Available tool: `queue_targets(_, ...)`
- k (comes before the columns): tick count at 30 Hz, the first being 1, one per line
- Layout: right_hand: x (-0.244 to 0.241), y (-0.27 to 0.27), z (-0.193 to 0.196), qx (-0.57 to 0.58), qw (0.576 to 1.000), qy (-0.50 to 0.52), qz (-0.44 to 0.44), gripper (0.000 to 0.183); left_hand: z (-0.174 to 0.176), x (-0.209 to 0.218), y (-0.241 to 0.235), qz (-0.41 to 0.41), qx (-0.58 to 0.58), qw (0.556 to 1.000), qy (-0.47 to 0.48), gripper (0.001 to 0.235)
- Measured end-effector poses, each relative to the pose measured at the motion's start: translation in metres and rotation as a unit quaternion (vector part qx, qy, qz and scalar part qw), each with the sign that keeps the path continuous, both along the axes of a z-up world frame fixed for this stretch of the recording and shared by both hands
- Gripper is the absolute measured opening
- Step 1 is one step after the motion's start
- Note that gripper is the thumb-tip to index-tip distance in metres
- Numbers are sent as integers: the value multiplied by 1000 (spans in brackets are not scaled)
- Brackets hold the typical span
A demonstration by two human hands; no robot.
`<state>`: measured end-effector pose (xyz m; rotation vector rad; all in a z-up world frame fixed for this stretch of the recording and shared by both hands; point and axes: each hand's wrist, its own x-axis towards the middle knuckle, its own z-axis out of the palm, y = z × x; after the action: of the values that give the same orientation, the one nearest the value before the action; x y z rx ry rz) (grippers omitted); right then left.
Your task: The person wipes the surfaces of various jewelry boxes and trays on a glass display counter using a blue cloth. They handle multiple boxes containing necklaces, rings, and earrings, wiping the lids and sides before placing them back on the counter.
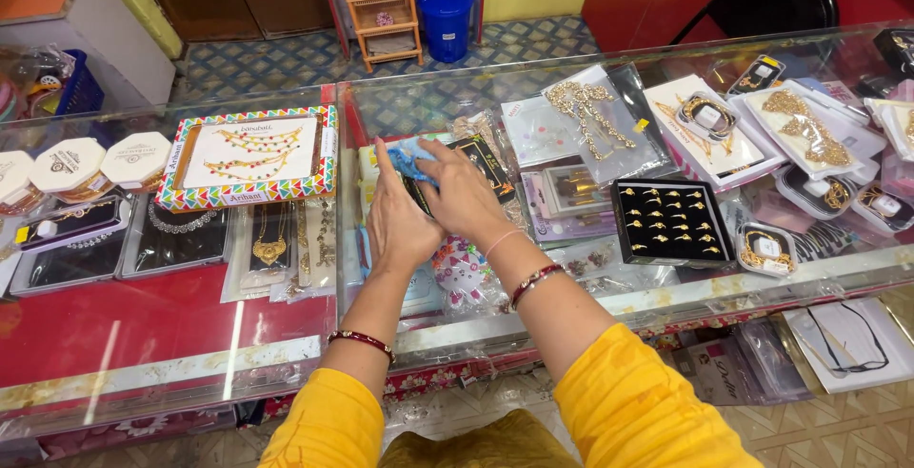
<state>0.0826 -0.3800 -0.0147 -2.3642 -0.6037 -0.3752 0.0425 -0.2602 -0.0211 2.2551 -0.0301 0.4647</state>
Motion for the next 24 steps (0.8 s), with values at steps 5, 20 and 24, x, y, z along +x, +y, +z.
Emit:
queue_targets(5,-29,-2,8,22,998,56,7,27,-11,5,0,18,31,999,6,118)
queue_targets(20,3,-12,-30,-59,991,-62,-107,60,4,-3,0,1,14,999,32,126)
queue_targets(24,-26,15,-25,-27,1000,-4,-7,43,-12,7,7,-38,-20,999,2,111)
